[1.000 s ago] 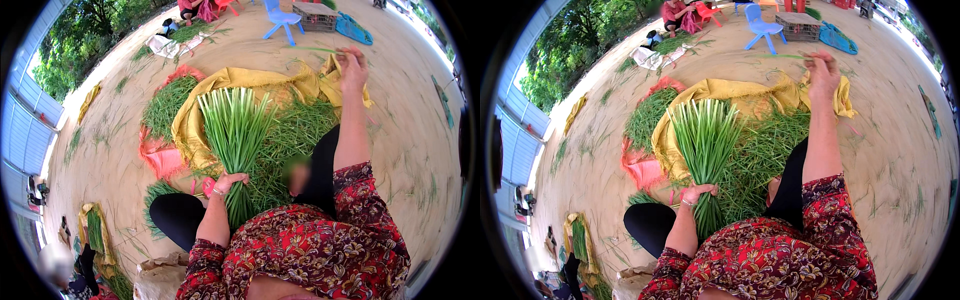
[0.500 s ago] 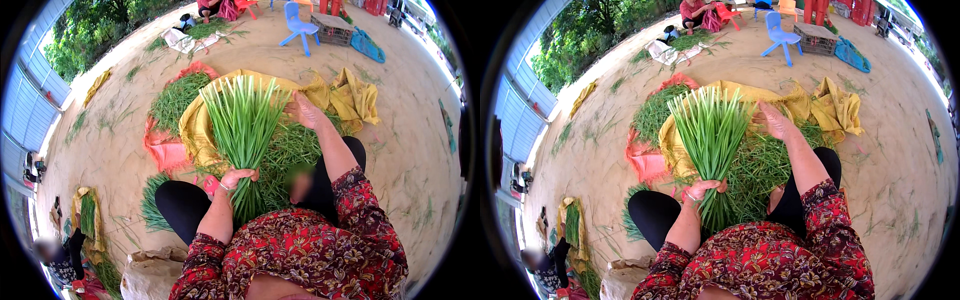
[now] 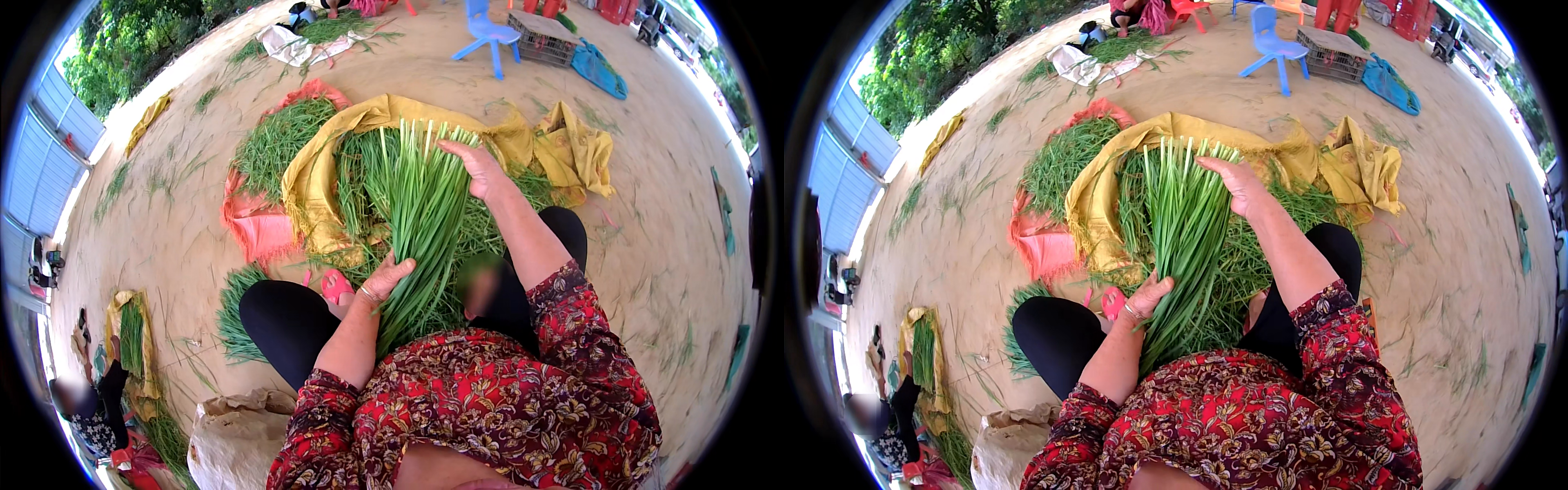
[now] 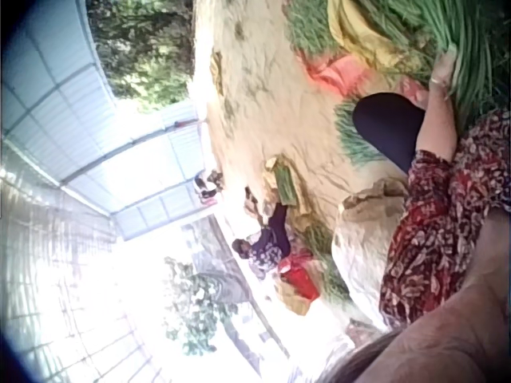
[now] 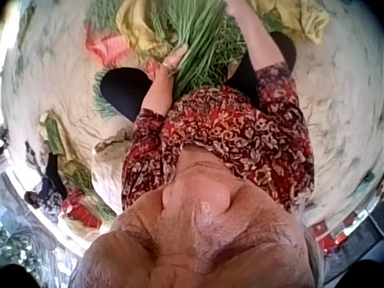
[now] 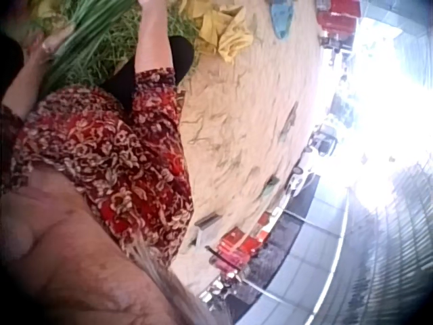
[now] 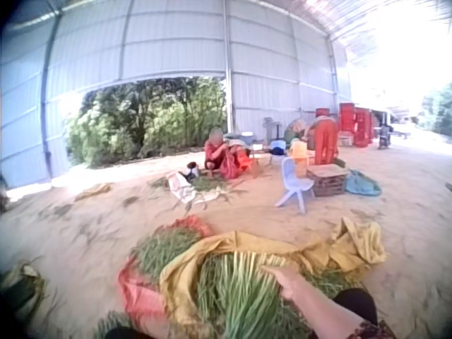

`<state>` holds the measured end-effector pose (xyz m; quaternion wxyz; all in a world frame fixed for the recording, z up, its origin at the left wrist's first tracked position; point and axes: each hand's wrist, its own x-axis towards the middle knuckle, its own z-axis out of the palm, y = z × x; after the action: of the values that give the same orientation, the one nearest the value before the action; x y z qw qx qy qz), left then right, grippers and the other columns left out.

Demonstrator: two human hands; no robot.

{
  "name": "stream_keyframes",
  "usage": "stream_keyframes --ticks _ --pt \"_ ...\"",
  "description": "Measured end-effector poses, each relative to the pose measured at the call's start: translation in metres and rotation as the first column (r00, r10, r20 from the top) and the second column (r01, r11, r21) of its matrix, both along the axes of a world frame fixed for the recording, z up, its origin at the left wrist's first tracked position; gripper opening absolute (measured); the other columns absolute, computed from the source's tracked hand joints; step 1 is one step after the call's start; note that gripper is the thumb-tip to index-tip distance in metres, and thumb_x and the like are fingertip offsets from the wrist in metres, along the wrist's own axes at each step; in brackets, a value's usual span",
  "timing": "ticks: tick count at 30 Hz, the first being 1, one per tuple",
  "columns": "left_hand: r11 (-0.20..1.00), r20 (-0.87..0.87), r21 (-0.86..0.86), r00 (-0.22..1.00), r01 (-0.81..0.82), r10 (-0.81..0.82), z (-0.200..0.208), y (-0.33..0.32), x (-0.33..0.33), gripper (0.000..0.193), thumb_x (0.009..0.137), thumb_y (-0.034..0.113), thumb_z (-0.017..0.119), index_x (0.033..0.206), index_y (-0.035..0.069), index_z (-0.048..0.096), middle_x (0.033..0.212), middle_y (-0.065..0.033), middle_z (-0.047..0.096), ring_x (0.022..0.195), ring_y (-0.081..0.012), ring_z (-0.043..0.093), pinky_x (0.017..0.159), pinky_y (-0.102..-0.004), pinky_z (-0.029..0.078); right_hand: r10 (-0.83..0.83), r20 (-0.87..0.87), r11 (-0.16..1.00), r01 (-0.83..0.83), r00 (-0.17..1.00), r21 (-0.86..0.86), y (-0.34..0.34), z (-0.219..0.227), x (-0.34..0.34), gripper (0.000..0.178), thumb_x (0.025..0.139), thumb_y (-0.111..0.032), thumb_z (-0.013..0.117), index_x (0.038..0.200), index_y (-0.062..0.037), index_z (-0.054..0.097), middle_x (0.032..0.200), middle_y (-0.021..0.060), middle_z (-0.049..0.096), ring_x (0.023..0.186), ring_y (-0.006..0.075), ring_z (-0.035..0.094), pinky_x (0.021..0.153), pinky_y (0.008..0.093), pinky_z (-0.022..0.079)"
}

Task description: The person removes dead or discolored leaves from bundles of green onions by hand and places the cleaned bundles into a larger pile on a tarp.

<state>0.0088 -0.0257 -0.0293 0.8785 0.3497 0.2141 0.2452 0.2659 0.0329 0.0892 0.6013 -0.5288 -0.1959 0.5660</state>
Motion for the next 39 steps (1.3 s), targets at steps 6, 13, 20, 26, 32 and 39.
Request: stream_keyframes --ticks 6,13,20,26,32,39 --pt "0.994 -0.09 -0.046 0.991 -0.098 0.094 -0.001 0.002 0.004 0.072 0.091 0.041 0.067 0.147 0.01 0.033 0.134 -0.0071 0.053 0.119 -0.02 0.053 0.102 -0.038 0.044 0.257 -0.08 0.953 -0.239 0.963 0.189 -0.011 0.014 0.001 0.031 0.088 -0.022 0.07 0.113 -0.0052 0.07 0.103 0.0073 0.068 0.088 0.0204 0.066 0.079 0.0395 0.057" --pt "0.927 -0.295 0.367 0.935 -0.079 0.196 0.013 -0.001 0.008 0.059 0.097 0.033 0.061 0.145 0.006 0.037 0.13 -0.0058 0.057 0.117 -0.0156 0.051 0.102 -0.032 0.041 0.096 -0.068 0.975 -0.08 0.993 0.209 -0.017 0.009 -0.005 0.05 0.075 -0.019 0.084 0.118 -0.0065 0.062 0.105 0.0094 0.068 0.088 0.0211 0.067 0.078 0.0404 0.057" --pt "0.759 -0.473 0.635 0.85 0.145 0.233 -0.002 -0.001 0.005 0.05 0.1 0.033 0.055 0.139 0.003 0.044 0.128 -0.0055 0.058 0.115 -0.0142 0.048 0.104 -0.0288 0.035 0.222 0.02 0.973 -0.223 0.975 0.065 -0.016 0.002 0.001 0.037 0.074 -0.026 0.084 0.105 -0.0123 0.069 0.106 0.0038 0.069 0.092 0.0167 0.066 0.08 0.0398 0.055" --pt "0.769 -0.364 0.638 0.894 0.034 0.262 0.006 -0.013 0.011 0.051 0.1 0.032 0.055 0.141 0.003 0.042 0.127 -0.0062 0.058 0.115 -0.0149 0.048 0.103 -0.0294 0.037 0.183 0.013 0.979 -0.183 0.983 0.09 -0.016 -0.001 -0.003 0.042 0.079 -0.028 0.081 0.117 -0.014 0.068 0.106 0.0017 0.069 0.092 0.0165 0.066 0.082 0.0366 0.054" --pt "0.83 -0.247 0.544 0.923 -0.121 0.296 0.0 -0.018 0.011 0.057 0.101 0.027 0.054 0.146 0.001 0.03 0.13 -0.0068 0.055 0.116 -0.0146 0.048 0.103 -0.0281 0.037 0.329 -0.149 0.939 -0.306 0.932 0.16 -0.018 -0.006 0.009 0.033 0.083 -0.022 0.074 0.112 -0.0082 0.067 0.098 0.0054 0.07 0.088 0.0184 0.067 0.082 0.0377 0.055" --pt "0.828 -0.335 0.551 0.881 -0.104 0.333 -0.006 -0.015 0.011 0.052 0.102 0.021 0.052 0.146 0.003 0.031 0.131 -0.0071 0.055 0.117 -0.015 0.049 0.104 -0.0286 0.037 0.42 -0.049 0.815 -0.353 0.906 0.459 -0.021 -0.012 0.001 0.064 0.076 -0.033 0.081 0.131 -0.0118 0.055 0.118 0.0058 0.063 0.109 0.0203 0.06 0.097 0.0414 0.049"
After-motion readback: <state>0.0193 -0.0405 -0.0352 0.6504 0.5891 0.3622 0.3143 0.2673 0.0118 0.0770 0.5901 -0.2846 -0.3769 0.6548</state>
